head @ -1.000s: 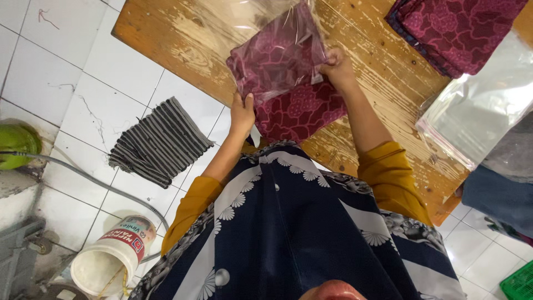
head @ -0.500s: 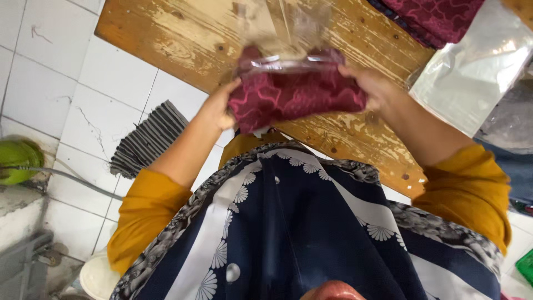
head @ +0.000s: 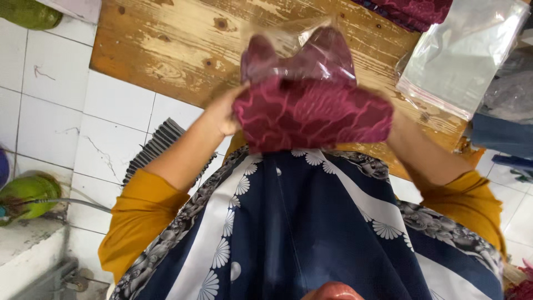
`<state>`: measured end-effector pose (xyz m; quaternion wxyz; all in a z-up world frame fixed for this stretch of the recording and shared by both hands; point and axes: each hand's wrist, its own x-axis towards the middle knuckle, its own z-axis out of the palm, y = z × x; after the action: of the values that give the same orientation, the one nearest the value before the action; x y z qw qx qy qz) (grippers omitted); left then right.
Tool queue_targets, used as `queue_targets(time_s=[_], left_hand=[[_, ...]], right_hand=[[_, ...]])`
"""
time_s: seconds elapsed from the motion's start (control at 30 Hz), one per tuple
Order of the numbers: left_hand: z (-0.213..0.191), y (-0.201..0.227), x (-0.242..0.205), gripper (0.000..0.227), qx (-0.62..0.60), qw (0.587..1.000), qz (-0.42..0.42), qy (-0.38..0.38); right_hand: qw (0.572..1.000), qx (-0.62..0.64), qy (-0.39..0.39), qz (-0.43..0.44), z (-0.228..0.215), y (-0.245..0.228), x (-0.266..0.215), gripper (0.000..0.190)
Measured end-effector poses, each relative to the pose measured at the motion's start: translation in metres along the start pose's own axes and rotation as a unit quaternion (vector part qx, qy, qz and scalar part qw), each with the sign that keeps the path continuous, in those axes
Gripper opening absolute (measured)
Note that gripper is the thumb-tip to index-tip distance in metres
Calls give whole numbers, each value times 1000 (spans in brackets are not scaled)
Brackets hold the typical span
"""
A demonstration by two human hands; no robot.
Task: The person folds a patterned maroon cloth on a wooden table, then places it into a clear plastic bag and seals it. The process is repeated with another piece of the same cloth.
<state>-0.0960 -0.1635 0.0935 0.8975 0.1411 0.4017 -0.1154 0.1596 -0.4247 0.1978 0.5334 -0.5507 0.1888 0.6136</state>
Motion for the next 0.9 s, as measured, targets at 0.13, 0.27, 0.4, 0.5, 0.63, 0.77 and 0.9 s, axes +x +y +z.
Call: queue_targets(time_s=[0.13, 0.27, 0.4, 0.5, 0.63, 0.77, 0.9], left_hand=[[-41, -32, 45, 40, 1, 998, -30, 52], [-73, -51, 53, 36, 102, 987, -11, 123], [-80, -52, 54, 40, 42, 999, -7, 20], [-75, -47, 56, 42, 50, 996, -15, -75], [-47, -23, 46, 43, 77, 995, -39, -46], [3, 12, 11, 47, 71, 996, -43, -34], [32, 17, -23, 49, 48, 995, -65, -50]], right_hand=[[971, 127, -185, 79, -58, 60, 73, 31], [973, 164, -132, 99, -120, 107, 108, 21], [984, -119, -80, -108, -126, 111, 96, 29], [1000, 16, 9, 12, -103, 93, 68, 19], [991, 56, 107, 59, -72, 45, 23, 21], [991, 132, 7, 33, -46, 7, -8, 27], [997, 38, 32, 53, -39, 14, -33, 37]])
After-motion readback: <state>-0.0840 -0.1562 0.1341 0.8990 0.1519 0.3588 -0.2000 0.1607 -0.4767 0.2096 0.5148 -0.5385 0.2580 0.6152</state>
